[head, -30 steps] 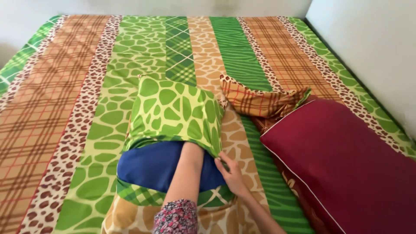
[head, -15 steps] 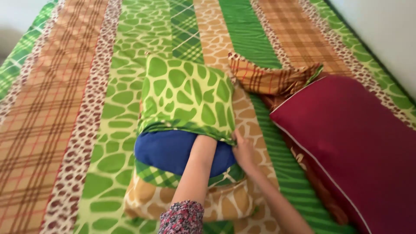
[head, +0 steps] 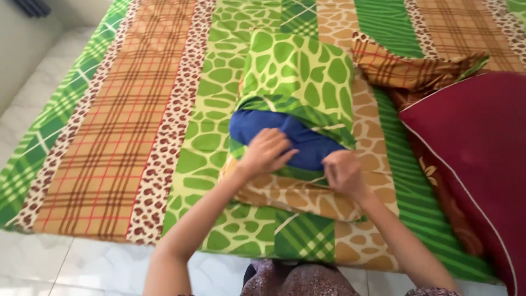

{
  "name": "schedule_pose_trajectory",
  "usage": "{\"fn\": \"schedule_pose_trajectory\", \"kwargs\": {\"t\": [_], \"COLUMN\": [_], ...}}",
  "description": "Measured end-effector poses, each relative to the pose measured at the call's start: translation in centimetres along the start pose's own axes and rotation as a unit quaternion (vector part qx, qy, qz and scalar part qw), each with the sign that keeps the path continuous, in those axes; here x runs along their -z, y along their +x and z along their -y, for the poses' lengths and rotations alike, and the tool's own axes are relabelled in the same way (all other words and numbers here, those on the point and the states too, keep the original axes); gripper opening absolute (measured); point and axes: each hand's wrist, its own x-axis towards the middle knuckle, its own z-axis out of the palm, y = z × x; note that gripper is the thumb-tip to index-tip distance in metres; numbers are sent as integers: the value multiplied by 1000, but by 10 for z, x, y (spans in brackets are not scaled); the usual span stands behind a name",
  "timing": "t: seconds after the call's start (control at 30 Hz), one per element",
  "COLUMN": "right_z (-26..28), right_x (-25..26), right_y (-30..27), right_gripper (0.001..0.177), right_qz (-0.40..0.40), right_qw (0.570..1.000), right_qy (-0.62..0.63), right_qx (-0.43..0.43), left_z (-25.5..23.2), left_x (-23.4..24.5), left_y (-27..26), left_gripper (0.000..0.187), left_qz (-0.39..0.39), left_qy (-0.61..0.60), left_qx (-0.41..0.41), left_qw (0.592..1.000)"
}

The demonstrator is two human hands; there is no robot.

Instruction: The person fits pillowcases onto pillows and smooths the fabric by hand while working on a bed.

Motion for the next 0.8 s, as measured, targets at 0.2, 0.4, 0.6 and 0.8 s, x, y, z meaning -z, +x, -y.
{"fn": "schedule_pose_trajectory", "kwargs": {"t": [0.2, 0.4, 0.6, 0.8], "right_z": [59, 66, 61, 53], "right_x": [0, -35, -58, -74], "right_y": [32, 65, 88, 90], "right_gripper": [26, 43, 79, 51], "right_qz": [8, 202, 297, 301], "right_qw": [995, 975, 946, 926], "right_qy": [-20, 81, -85, -190], "right_qx": [102, 48, 101, 129], "left_z": [-2, 18, -23, -42], "left_x": [64, 62, 84, 83], "left_y": [-59, -69, -49, -23], "left_gripper": [42, 44, 54, 53], "left_qz": [-42, 220, 191, 115], "left_qy": [77, 19, -109, -137], "left_qx": [44, 138, 161, 173], "left_qw": [995, 966, 962, 968]}}
